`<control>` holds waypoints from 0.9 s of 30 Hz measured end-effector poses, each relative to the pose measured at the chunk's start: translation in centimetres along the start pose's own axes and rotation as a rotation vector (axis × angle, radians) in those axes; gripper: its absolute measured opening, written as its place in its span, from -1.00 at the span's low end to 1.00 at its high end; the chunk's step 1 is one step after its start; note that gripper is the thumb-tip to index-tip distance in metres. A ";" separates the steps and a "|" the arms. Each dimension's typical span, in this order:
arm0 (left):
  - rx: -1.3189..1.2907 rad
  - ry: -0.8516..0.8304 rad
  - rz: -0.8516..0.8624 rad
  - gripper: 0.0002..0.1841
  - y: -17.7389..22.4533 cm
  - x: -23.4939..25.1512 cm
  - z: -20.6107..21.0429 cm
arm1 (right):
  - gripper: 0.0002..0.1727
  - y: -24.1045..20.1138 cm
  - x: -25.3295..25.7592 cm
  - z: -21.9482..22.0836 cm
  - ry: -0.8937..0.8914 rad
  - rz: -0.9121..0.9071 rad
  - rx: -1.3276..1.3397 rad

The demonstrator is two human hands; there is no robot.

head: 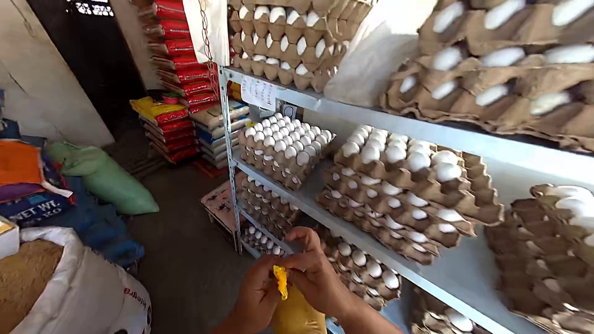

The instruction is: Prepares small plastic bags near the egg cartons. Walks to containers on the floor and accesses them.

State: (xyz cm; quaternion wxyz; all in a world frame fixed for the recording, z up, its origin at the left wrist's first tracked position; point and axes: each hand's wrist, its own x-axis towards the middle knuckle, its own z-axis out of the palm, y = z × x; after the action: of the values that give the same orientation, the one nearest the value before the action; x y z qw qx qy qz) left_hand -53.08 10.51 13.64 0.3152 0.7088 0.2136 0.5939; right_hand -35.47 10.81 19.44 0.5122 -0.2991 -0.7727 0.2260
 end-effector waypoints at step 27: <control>0.278 0.098 0.038 -0.84 -7.7 6.7 -31.4 | -0.80 4.0 48.2 5.0 0.048 -0.528 -1.348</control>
State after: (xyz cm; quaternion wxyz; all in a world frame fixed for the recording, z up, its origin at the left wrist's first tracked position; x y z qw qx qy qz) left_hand -81.80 26.55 16.04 0.1920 0.7197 0.2952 0.5984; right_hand -53.50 46.92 46.54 0.2707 -0.3580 -0.7792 -0.4374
